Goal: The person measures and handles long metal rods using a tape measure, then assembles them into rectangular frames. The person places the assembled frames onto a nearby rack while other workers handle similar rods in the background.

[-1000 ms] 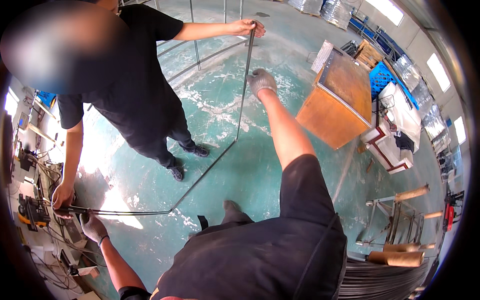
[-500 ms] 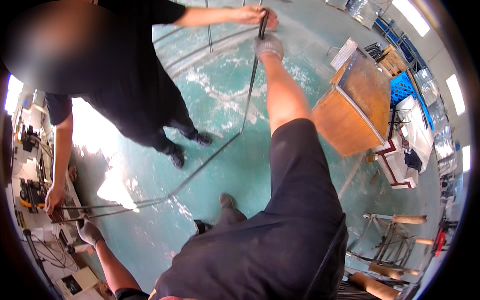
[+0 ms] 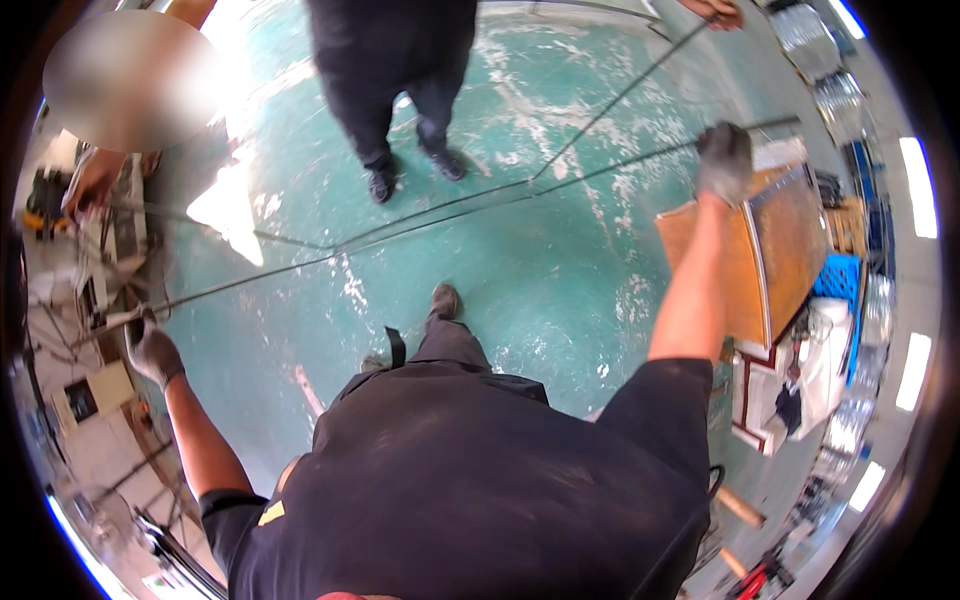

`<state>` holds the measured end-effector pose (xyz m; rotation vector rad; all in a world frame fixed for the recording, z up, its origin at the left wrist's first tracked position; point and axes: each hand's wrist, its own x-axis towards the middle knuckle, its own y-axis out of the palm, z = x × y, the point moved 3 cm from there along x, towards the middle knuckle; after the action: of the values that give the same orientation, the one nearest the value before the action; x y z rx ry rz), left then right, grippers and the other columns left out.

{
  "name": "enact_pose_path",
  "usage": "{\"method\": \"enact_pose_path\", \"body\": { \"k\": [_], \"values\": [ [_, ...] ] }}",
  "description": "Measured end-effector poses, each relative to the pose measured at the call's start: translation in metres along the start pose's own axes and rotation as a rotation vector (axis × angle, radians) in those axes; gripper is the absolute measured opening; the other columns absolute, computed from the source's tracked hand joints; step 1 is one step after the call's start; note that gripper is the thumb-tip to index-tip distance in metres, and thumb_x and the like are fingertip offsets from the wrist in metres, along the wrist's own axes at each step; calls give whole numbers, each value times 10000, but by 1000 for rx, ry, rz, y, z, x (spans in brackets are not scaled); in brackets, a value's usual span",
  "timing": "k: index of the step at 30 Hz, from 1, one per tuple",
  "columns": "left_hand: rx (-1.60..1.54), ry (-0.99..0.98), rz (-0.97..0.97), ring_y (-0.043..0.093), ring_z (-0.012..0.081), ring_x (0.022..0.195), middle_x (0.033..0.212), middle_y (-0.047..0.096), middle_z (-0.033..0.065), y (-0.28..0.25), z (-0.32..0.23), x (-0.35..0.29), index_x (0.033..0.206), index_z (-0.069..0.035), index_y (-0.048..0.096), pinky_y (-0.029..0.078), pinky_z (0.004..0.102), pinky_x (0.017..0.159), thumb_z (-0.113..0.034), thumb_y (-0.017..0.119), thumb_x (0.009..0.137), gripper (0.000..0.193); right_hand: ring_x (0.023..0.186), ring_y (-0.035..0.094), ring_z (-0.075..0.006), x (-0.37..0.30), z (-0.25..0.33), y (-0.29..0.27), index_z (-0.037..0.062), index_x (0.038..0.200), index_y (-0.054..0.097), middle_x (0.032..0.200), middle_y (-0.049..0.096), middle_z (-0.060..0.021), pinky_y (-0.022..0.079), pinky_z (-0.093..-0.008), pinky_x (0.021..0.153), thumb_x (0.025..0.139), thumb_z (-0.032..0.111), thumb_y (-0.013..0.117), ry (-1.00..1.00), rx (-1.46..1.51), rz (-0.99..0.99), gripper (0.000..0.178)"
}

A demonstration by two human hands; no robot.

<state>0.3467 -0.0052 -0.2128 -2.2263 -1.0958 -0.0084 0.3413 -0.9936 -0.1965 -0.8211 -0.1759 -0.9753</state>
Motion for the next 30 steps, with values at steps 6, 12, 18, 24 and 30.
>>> {"method": "enact_pose_path", "body": {
  "k": [6, 12, 18, 24, 30],
  "values": [
    [15, 49, -34, 755, 190, 993, 1080, 835, 73, -36, 42, 65, 1180, -67, 820, 537, 326, 903, -330, 731, 1019, 321, 864, 780, -187, -133, 121, -47, -56, 1065, 673, 998, 768, -127, 661, -319, 741, 1097, 249, 662, 63, 257, 118, 306],
    [225, 8, 27, 735, 228, 982, 1082, 830, 103, -62, 124, 173, 1188, -43, 813, 529, 332, 949, -339, 772, 983, 362, 884, 770, -147, -290, 258, -15, -24, 1077, 722, 939, 770, -76, 631, -283, 764, 1072, 266, 705, 59, 258, 209, 291],
    [-139, -46, 349, 654, 131, 777, 1014, 799, 48, -114, 146, 37, 1210, -16, 797, 550, 311, 691, -238, 819, 950, 343, 776, 724, -110, -396, 423, 2, 58, 1038, 751, 841, 755, -40, 572, -294, 692, 1032, 222, 745, -180, 277, 529, 164],
    [-382, -280, 721, 644, 86, 874, 1101, 765, 10, -179, 97, -135, 1289, -36, 760, 555, 261, 750, -137, 824, 958, 352, 671, 742, -237, -530, 569, 43, 77, 999, 685, 766, 718, -106, 574, -386, 606, 996, 232, 792, -643, 675, 1038, 189],
    [10, 54, 438, 771, 220, 967, 959, 806, 148, -269, 108, -185, 1042, 10, 765, 580, 384, 815, -64, 763, 919, 144, 628, 675, -241, -687, 664, 42, 68, 956, 685, 773, 685, -127, 547, -375, 589, 937, 160, 852, -630, 1110, 1282, 191]
  ]
}}
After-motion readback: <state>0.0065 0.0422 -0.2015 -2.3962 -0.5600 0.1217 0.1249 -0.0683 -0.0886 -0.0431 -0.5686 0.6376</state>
